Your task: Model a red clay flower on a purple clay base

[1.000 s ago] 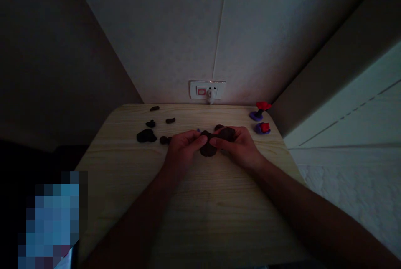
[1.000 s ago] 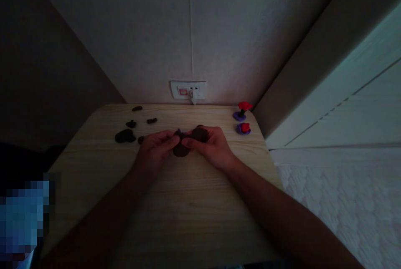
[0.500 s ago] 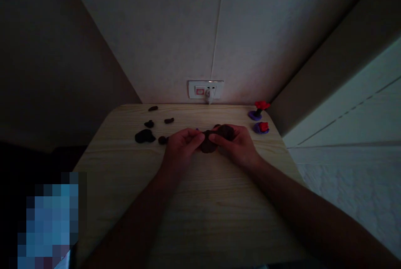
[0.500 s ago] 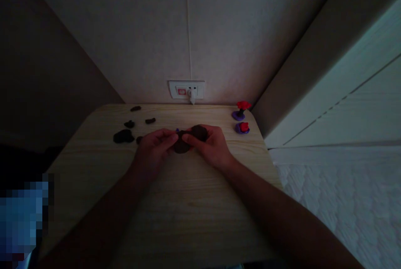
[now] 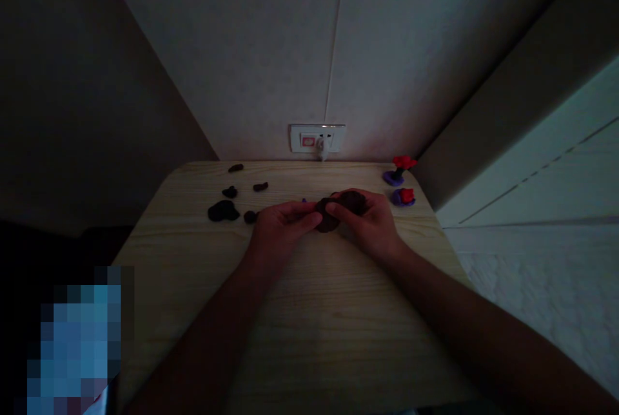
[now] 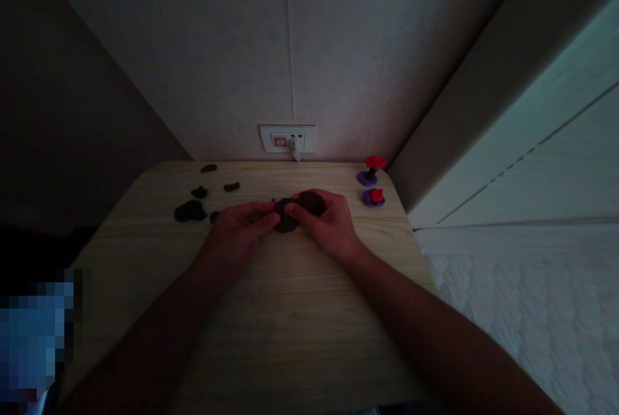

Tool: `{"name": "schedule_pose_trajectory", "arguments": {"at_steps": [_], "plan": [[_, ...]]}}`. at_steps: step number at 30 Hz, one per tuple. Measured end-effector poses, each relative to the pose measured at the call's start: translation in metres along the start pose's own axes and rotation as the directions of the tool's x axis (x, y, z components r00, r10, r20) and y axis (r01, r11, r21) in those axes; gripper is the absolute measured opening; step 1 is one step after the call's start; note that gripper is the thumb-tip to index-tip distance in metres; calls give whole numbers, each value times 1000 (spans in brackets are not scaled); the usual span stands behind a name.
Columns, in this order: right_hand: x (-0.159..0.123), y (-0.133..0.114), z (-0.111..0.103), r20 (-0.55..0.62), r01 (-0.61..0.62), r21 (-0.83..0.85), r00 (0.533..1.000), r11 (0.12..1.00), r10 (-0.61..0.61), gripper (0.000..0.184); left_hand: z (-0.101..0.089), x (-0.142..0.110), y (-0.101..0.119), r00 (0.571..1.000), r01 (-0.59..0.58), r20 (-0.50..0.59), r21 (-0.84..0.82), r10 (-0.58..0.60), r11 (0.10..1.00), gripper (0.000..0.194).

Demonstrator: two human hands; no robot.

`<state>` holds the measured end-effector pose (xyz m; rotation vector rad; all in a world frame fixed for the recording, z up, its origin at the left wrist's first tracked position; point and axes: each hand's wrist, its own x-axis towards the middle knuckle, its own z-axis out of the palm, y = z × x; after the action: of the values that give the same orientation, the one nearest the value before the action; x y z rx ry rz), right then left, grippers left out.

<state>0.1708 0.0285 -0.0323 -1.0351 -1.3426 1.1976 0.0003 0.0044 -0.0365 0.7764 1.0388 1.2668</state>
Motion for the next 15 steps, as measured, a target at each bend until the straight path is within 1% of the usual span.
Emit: {"name": "schedule_pose_trajectory", "arguments": {"at_steps": [4, 8, 11, 15], "plan": [[-1, 0, 1, 8, -1, 0, 1000, 1000, 1, 28, -2, 1, -1, 998, -50, -19, 98, 52, 994, 26], [-2, 0, 2, 33, -23, 50, 999, 998, 21, 28, -2, 2, -2, 996, -92, -2, 99, 93, 991, 19], [-3, -1, 3, 37, -30, 56, 999, 998, 28, 29, -2, 3, -4, 992, -124, 17, 106, 123, 987, 18], [-4, -1, 2, 41, -12, 25, 999, 1000, 11, 28, -2, 3, -4, 994, -114, 14, 119, 113, 986, 20]]}}
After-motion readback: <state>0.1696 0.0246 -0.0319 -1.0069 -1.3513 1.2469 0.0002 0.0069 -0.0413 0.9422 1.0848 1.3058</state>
